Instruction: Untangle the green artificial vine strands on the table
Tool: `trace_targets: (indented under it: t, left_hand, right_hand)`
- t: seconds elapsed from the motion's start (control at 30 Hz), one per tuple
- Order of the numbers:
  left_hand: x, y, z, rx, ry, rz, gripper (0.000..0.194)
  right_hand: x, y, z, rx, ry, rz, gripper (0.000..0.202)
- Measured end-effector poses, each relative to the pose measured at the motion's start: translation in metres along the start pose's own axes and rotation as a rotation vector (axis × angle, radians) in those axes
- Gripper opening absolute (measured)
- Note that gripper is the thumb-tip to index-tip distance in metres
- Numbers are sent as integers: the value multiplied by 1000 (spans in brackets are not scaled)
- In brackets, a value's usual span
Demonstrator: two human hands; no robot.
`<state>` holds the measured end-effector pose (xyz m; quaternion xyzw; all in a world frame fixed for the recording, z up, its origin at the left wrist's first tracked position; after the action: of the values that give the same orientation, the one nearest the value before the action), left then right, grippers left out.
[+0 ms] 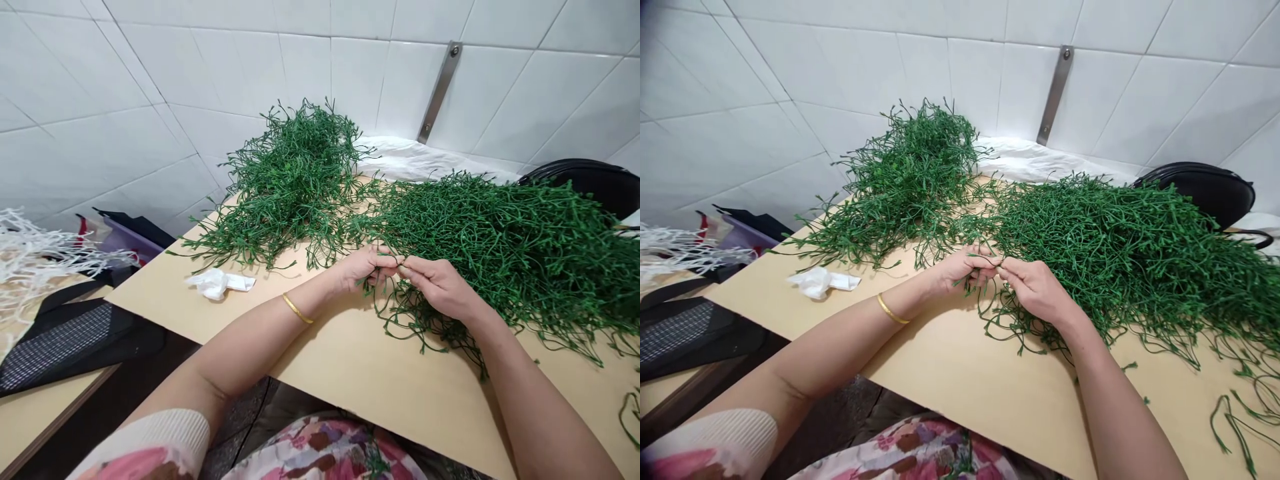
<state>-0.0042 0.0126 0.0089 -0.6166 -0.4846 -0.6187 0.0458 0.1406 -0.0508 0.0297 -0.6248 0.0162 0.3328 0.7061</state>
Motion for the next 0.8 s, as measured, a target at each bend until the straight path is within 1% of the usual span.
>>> trace_targets:
  t: [0.07, 0.2, 0.27, 0.3, 0.33, 0.4, 0.47, 0.53, 0.63, 0.7, 0.8]
  left_hand:
    - [-1, 1, -1, -56, -22, -41, 29]
    - [-1, 4, -5, -177, -68, -203, 27]
    - [0, 3, -4, -223, -67, -270, 25]
    - [0, 2, -3, -228, -60, -295, 25]
    - [0, 0, -1, -215, -49, -312, 24]
    - [-1, -3, 4, -139, -23, -320, 23]
    - [-2, -5, 7, -39, 14, -317, 20]
    - [-4, -5, 9, 23, 66, -311, 17]
    - [-6, -1, 8, 49, 157, -276, 14]
    - [-8, 1, 7, 111, 202, -226, 16]
    - [-9, 3, 5, 210, 244, -157, 21]
  right_hand:
    - [0, -4, 0, -38, -19, 142, 28]
    - [-2, -8, -4, -75, 2, 454, 32]
    - [-3, -8, -7, -54, 25, 636, 30]
    - [-4, -7, -7, -26, 45, 715, 29]
    - [-3, -7, -7, 11, 72, 780, 28]
    - [-1, -5, -6, 102, 154, 862, 27]
    - [4, -2, -4, 192, 264, 896, 26]
    - [9, 1, -1, 251, 369, 902, 26]
    - [10, 5, 1, 258, 478, 886, 29]
    - [9, 8, 2, 255, 520, 871, 32]
    - [4, 12, 4, 278, 534, 859, 34]
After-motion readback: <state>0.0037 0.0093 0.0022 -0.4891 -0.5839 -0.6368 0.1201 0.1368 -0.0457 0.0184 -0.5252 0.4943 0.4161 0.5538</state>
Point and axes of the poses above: each hand's wrist, its own z-axis towards the middle knuckle, its own y-axis out of the palm, x = y × z, the point moved 1 cm from there along z, towards the middle knuckle, and after that the axes turned 12 degrees about -z, right-handed, at the moved point
